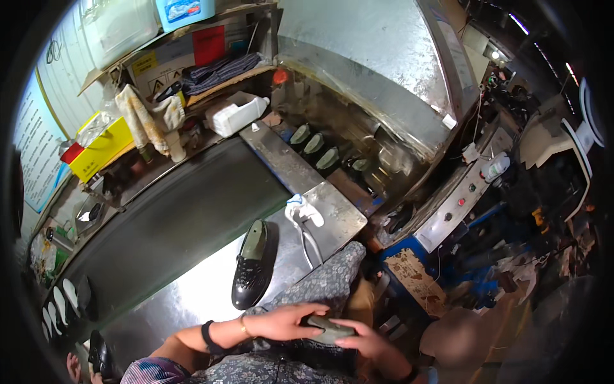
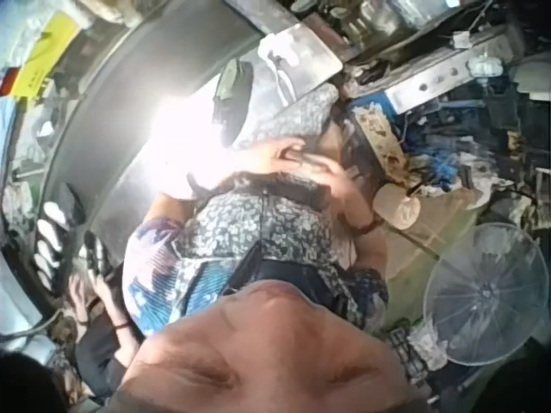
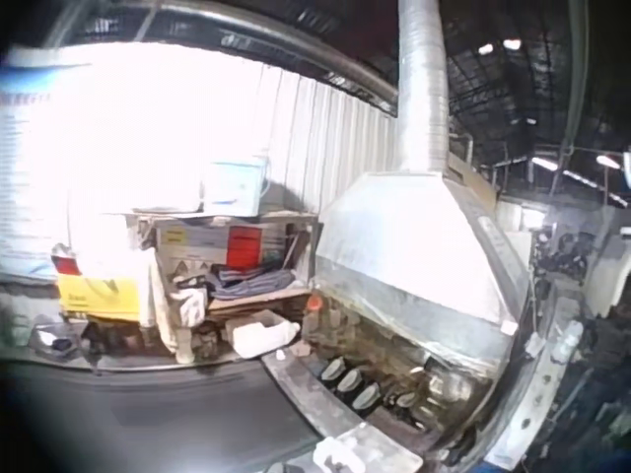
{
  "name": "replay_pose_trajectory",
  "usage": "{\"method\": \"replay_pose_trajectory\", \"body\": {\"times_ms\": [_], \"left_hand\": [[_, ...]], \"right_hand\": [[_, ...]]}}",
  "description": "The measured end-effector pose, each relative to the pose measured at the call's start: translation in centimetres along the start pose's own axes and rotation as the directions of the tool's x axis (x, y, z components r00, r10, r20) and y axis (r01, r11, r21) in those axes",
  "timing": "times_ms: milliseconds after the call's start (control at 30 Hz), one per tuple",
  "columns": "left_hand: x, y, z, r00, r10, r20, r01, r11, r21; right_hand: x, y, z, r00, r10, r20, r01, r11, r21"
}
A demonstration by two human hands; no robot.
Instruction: The person removes a shoe from a machine, presses the sole onto it by hand, and places it on a conveyor belt before picking up another shoe to repeat the process.
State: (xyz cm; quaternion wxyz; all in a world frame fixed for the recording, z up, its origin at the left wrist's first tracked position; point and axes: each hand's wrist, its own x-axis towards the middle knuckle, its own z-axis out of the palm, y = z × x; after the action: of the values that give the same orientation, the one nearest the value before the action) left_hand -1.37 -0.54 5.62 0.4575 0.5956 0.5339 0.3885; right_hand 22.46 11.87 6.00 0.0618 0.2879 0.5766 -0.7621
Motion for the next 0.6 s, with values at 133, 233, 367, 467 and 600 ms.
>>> {"method": "replay_pose_trajectory", "body": {"times_ms": [133, 233, 367, 467, 600], "left_hand": [[-1.6, 0.8, -3.4, 0.878, -0.13, -0.461, 0.136, 0.991, -0.02], [-3.1, -3.7, -5.5, 0.59, -0.054, -0.806, 0.112, 0.994, 0.016], [-4.3, -4.8, -7.7, 0.629, 0.014, -0.777, 0.218, 0.956, 0.194], [-2.8, -7.1, -7.2, 0.604, 0.103, -0.79, 0.417, 0.804, 0.424], [0.2, -8.9, -7.9, 0.621, 0.049, -0.783, 0.461, 0.784, 0.415]], "right_hand": [[-1.5, 2.4, -0.9, 0.974, 0.033, -0.226, 0.11, 0.8, 0.589], [3.0, 0.0, -3.1, 0.855, -0.127, -0.503, 0.467, 0.61, 0.64], [15.0, -5.4, -9.1, 0.463, -0.329, -0.823, 0.765, 0.618, 0.183], [23.8, -7.5, -14.4, 0.254, -0.592, -0.765, 0.319, 0.798, -0.512], [28.9, -3.3, -11.1, 0.656, -0.639, -0.402, 0.241, 0.682, -0.69]]}}
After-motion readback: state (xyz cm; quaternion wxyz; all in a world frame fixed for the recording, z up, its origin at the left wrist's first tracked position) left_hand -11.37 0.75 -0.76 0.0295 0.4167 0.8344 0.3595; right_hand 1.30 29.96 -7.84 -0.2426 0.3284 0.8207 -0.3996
